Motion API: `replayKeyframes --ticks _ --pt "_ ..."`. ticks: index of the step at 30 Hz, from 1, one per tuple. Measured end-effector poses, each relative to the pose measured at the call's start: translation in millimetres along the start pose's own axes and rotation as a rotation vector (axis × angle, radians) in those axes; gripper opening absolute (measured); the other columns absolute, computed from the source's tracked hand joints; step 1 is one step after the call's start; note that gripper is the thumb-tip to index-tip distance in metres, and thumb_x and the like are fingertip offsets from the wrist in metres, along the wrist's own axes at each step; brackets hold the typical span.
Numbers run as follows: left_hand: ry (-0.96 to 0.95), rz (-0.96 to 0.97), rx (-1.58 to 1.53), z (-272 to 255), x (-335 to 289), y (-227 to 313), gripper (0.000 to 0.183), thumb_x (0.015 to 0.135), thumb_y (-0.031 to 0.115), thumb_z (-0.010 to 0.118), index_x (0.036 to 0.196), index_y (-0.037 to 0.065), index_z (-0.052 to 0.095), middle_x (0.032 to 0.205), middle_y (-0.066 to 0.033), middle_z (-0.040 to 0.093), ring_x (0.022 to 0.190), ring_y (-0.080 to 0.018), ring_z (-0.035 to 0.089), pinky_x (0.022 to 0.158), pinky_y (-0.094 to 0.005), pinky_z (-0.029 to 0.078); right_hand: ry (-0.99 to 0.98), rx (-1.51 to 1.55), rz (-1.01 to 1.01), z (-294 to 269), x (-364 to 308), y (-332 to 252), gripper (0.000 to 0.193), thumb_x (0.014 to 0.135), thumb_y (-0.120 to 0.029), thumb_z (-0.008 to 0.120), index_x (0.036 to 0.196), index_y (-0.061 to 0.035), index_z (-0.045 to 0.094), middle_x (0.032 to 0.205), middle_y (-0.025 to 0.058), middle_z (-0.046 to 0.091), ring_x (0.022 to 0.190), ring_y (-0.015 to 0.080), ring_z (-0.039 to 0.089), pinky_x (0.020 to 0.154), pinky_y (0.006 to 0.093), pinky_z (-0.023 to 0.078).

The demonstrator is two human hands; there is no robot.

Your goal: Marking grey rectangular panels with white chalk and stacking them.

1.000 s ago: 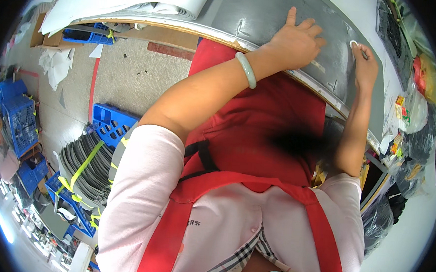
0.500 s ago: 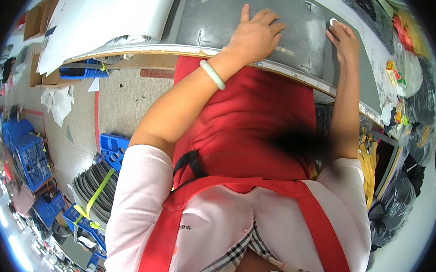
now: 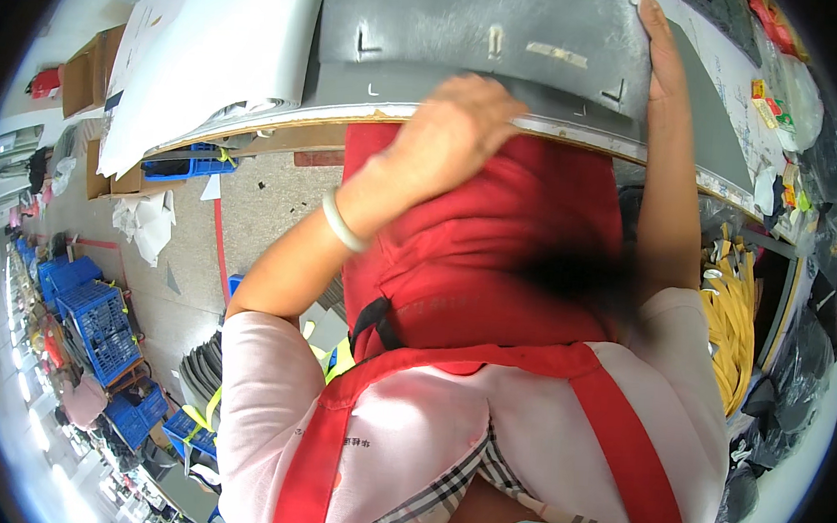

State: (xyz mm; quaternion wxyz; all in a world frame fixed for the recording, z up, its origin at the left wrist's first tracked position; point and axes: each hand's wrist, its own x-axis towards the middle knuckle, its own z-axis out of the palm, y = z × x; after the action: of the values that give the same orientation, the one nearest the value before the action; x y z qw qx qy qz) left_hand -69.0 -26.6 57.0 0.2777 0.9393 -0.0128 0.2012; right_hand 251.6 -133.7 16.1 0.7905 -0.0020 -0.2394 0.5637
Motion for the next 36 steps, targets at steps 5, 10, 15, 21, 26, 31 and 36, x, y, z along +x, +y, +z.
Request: replayKeyframes --ticks 5,10,15,21,26,31,36 --pt "-0.093 -0.291 -0.041 -21 -2 -48 0.034 0.080 0.017 0.081 0.110 0.004 0.073 0.114 -0.0138 0.067 0.105 -0.0358 0.064 0.091 -0.0412 0.052 0.676 -0.719 -0.151 44 -2 15 0.048 0.102 -0.031 0.061 0.140 -0.0036 0.051 0.124 0.0098 0.066 0.108 0.0205 0.067 0.094 0.0332 0.055" --pt "-0.226 -0.313 -0.190 -28 9 -59 0.027 0.082 0.014 0.080 0.106 0.002 0.074 0.113 -0.0142 0.067 0.097 -0.0362 0.066 0.086 -0.0403 0.054 0.715 -0.566 -0.068 -15 -29 -15 0.045 0.100 -0.033 0.063 0.134 -0.0043 0.057 0.126 0.0143 0.067 0.112 0.0254 0.067 0.097 0.0420 0.057" --pt "-0.204 -0.224 -0.043 -28 4 -54 0.025 0.086 0.010 0.071 0.110 0.004 0.073 0.115 -0.0148 0.068 0.100 -0.0372 0.066 0.088 -0.0412 0.055 0.685 -0.521 0.020 -12 -27 -7 0.048 0.100 -0.035 0.063 0.134 -0.0024 0.056 0.128 0.0154 0.066 0.111 0.0264 0.068 0.097 0.0418 0.057" --pt "-0.164 0.050 0.177 27 38 -34 0.033 0.084 0.007 0.060 0.116 0.008 0.069 0.116 -0.0157 0.069 0.103 -0.0359 0.066 0.090 -0.0447 0.054 0.730 -0.619 0.006 1 -25 -8 0.048 0.100 -0.036 0.063 0.134 -0.0031 0.056 0.125 0.0148 0.068 0.109 0.0261 0.069 0.095 0.0409 0.058" --pt "-0.121 0.166 0.173 110 101 6 0.032 0.085 0.007 0.059 0.115 0.009 0.070 0.113 -0.0159 0.070 0.101 -0.0368 0.067 0.088 -0.0461 0.054 0.704 -0.688 -0.177 44 -6 7 0.050 0.103 -0.030 0.060 0.143 -0.0037 0.049 0.127 0.0107 0.065 0.109 0.0210 0.066 0.095 0.0337 0.054" --pt "0.175 0.291 -0.076 131 131 15 0.030 0.088 0.011 0.058 0.115 0.008 0.070 0.112 -0.0163 0.070 0.102 -0.0375 0.067 0.089 -0.0460 0.053 0.610 -0.904 -0.262 52 -28 -17 0.040 0.103 -0.030 0.060 0.134 -0.0043 0.056 0.118 0.0067 0.068 0.102 0.0190 0.068 0.090 0.0318 0.055" --pt "0.253 0.143 -0.425 123 168 -7 0.030 0.090 0.013 0.057 0.116 0.008 0.070 0.112 -0.0171 0.070 0.104 -0.0376 0.066 0.092 -0.0464 0.052 0.655 -1.101 -0.226 58 -46 -15 0.044 0.102 -0.034 0.061 0.134 -0.0043 0.056 0.125 0.0107 0.066 0.106 0.0215 0.067 0.091 0.0342 0.057"
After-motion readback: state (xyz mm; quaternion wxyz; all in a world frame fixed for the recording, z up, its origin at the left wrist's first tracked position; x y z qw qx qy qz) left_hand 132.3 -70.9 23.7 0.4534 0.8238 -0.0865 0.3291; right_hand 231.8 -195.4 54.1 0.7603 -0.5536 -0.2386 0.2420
